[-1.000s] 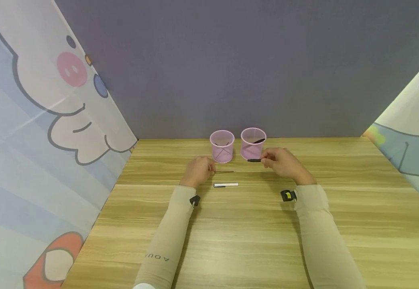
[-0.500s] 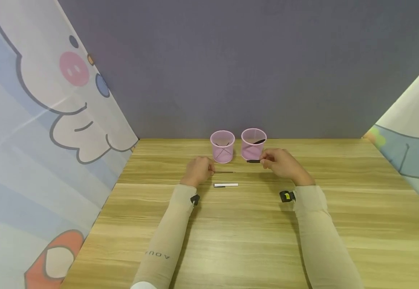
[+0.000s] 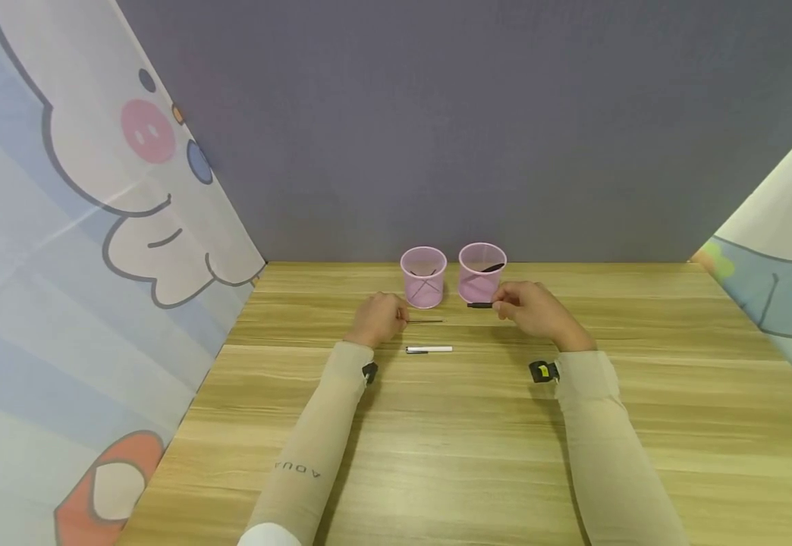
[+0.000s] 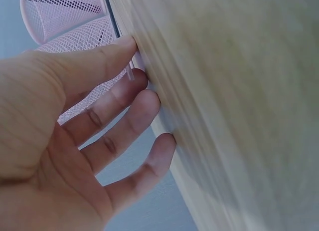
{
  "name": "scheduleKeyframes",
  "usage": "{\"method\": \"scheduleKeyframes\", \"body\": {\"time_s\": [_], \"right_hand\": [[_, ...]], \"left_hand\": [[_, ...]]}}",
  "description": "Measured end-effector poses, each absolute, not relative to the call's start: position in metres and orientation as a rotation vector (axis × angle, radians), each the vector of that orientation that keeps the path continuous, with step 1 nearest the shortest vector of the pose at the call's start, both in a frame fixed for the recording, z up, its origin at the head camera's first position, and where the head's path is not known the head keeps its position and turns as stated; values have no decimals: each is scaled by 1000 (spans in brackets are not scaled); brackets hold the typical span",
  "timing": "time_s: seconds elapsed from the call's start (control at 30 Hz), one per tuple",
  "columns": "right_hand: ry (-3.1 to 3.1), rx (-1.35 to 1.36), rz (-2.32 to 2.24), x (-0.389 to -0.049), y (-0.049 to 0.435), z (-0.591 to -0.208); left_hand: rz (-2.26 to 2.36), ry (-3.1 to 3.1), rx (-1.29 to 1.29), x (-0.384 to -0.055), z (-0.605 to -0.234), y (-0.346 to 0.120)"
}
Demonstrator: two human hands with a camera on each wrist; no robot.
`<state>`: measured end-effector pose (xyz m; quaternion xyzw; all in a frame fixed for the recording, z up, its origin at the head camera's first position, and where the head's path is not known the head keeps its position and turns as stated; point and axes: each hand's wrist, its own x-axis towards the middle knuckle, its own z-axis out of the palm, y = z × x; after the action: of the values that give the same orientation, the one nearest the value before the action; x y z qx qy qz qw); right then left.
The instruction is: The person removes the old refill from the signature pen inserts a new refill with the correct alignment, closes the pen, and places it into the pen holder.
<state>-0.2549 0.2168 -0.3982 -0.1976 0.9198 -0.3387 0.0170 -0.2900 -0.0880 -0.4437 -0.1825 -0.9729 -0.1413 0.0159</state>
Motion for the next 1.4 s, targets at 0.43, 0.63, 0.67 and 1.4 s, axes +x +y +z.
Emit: {"method": "scheduleKeyframes", "body": {"time_s": [0.43,0.63,0.67,1.4], "right_hand": [[2863,-621,-1049,-255,217,-396],[2870,-612,-1043,-255,218,-398],[2871,-612,-1043,-255,218,-399],[2858,-623,-1054,-254,217,-400]], "left_hand": [[-428,-3059,-579,-294,-441,-86],[-440,-3036,-621,-294,-438,-87],[-453,-3014,-619,-294,-435,-88],[-441,-2868,-540,-342,-367,-55]]}}
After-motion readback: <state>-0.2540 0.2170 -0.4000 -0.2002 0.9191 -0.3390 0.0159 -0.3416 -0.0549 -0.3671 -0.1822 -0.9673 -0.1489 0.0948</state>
